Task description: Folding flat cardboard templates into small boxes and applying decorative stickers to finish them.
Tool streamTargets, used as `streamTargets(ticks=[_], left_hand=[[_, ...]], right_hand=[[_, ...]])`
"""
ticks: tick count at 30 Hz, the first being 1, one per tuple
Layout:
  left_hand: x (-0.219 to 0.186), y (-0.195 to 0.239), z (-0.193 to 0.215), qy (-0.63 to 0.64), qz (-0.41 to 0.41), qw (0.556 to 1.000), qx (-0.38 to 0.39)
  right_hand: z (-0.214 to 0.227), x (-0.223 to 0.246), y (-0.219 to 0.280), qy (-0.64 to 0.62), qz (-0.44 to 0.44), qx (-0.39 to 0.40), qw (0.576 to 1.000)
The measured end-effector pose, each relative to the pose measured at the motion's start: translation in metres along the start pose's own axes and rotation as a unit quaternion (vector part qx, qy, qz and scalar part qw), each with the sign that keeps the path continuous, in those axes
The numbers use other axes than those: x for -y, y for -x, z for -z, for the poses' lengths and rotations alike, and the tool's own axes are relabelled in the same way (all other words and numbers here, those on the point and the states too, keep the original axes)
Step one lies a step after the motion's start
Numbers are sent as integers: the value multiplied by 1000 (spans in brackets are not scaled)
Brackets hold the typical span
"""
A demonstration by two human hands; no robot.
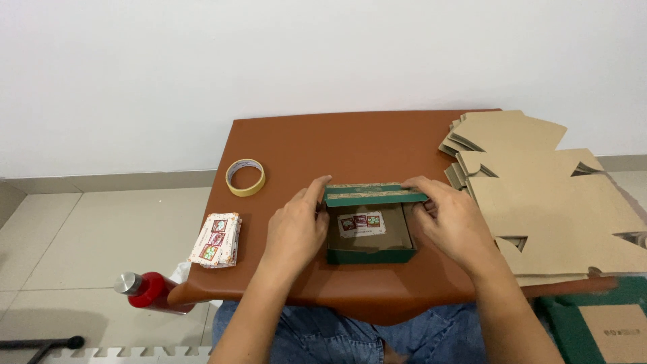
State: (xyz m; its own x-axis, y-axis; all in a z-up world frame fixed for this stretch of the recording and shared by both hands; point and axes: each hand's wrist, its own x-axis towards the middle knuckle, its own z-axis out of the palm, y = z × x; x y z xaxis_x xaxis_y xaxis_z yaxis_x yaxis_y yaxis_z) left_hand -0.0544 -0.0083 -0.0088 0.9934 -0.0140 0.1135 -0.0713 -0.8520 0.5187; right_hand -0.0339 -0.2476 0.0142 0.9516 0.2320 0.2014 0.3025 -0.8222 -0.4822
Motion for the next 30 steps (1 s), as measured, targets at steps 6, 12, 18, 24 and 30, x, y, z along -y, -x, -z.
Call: streamTargets(ticks=[6,12,18,24,30], left_hand=[[0,6,-11,78,18,997,-8],[1,17,-21,136,38,990,-11],[-3,25,-18,157,55,986,14],[18,27,-45,30,64,997,6],[13,63,-28,139,63,988,-19]], right_hand=[[-15,-11,9,-51,-5,-2,999],[-25,-13,21,-114,-20,8,993],[-24,-14,24,-143,-38,50,988],[-43,-38,26,-154,-26,46,987],[-26,-56,51,-294,-23,54,954]])
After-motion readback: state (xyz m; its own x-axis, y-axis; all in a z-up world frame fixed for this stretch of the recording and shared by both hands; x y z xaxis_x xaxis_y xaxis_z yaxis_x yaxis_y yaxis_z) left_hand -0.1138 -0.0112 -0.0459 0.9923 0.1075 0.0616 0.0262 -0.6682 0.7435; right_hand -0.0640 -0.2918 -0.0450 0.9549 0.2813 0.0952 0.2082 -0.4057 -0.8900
